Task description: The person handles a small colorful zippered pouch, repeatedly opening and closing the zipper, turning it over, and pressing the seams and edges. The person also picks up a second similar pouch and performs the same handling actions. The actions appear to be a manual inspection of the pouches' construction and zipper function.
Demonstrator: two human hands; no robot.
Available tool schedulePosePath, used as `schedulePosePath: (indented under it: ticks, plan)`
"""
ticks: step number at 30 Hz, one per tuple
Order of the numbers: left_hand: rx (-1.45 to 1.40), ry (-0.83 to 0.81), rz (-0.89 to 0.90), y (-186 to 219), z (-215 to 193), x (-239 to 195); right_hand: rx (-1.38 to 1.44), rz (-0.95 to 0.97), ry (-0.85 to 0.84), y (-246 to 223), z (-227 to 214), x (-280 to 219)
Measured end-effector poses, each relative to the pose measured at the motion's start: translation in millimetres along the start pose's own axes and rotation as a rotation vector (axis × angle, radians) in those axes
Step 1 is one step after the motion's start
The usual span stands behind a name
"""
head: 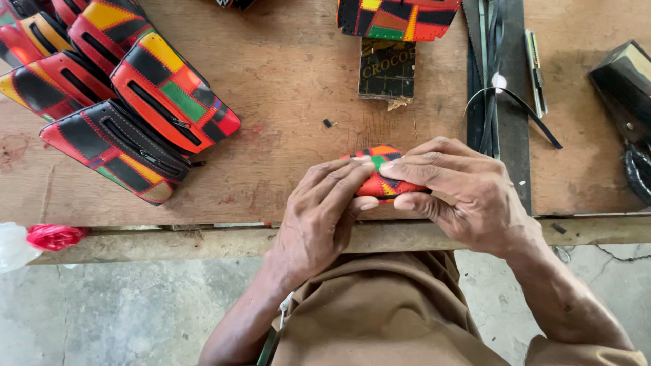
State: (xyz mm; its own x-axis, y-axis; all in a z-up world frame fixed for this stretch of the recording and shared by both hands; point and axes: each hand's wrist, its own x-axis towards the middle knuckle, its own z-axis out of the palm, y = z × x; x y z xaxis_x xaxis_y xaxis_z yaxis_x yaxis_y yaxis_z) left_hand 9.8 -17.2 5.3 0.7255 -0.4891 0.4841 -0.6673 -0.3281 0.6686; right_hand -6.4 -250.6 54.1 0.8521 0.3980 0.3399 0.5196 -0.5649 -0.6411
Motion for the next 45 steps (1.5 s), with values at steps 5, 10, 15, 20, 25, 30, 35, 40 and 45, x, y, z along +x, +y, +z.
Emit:
schedulePosePath:
  ticks: [5, 10, 15, 20, 25, 30, 35, 40, 45]
  plan:
    - [-0.089, 0.032, 0.009, -5, 18, 6, -0.013, -0.014, 0.124, 6, 14, -4]
    - [0.068, 0.186, -0.056, 6, 18, 19, 0.030, 0.283, 0.446, 21, 44, -15]
    - [0.083, 0.056, -0.188, 22, -1, 8, 0.923, 0.488, 0.584, 24, 74, -24]
    - [-0.022, 0.035, -0.175, -2, -15, 3, 1.183, 0.611, 0.406, 6, 75, -43]
    - [-0.188, -0.105, -0.221, -9, -23, 4, 0.930, 0.564, 0.239, 8, 76, -30]
    - [-0.071, -0.165, -0.148, -9, -30, 2, 0.220, 0.323, 0.171, 10, 56, -23]
    - [-0.070, -0.184, -0.124, -8, -39, -1, 0.511, 0.178, 0.142, 17, 47, -8]
    - [-0.030, -0.154, -0.123, -3, -43, -6, 0.366, 0.158, -0.045, 24, 53, 2]
    - [-0.009, -0.133, -0.110, -6, -41, -12, 0.397, 0.157, -0.002, 28, 58, 5]
